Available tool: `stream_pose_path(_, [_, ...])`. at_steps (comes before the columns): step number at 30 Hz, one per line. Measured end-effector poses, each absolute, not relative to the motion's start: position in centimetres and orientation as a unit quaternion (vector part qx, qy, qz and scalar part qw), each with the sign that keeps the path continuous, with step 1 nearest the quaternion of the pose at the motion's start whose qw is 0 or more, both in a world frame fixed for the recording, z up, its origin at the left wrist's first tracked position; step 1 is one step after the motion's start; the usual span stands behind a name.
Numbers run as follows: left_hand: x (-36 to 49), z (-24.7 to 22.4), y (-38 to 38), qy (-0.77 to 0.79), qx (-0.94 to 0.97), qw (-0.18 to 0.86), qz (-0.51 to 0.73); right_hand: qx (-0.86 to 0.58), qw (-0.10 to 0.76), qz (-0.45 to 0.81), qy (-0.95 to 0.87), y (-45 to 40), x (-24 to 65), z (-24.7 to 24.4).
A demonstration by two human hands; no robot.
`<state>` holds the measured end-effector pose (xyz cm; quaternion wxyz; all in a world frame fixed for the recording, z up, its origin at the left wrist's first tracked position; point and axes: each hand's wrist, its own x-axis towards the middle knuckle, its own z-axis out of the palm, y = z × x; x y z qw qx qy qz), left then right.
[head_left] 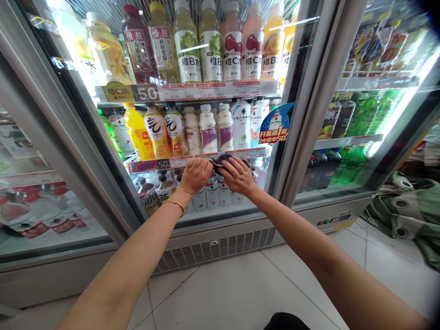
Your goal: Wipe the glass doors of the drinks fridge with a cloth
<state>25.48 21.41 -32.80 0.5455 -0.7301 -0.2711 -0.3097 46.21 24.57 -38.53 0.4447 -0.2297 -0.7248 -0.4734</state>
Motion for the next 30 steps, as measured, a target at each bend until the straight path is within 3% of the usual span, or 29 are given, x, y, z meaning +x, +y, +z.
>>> stream_pose_path(4, [28.4, -32.4, 21.8, -0.261, -0.756, 0.526, -0.289, -0.237, 0.398, -0.456, -0.76, 25.0, 51.5, -39.3])
stream_pose_path(13, [32.7, -31.9, 23.4, -0.261, -0.727, 0.545, -0.327, -0.385, 0.616, -0.423, -0.541, 25.7, 48.3, -34.9])
stream_pose_path(17, [32.4, -32.1, 23.2, -0.241, -0.71, 0.575, -0.327, -0.34, 0.567, -0.446, -0.604, 25.8, 47.7, -36.1])
stream_pose_path(24, [32.3, -32.1, 23.4, -0.238, -0.732, 0.559, -0.307, -0.241, 0.431, -0.503, -0.71, 26.1, 55.3, -38.6])
stream_pose_path(26, [32.3, -32.1, 23.5, -0.232, -0.722, 0.573, -0.311, -0.233, 0.434, -0.524, -0.695, 26.0, 57.0, -38.3])
stream_pose_path(30, [32.6, -31.8, 23.3, -0.231, -0.706, 0.587, -0.322, -0.297, 0.526, -0.507, -0.615, 26.2, 56.7, -36.2])
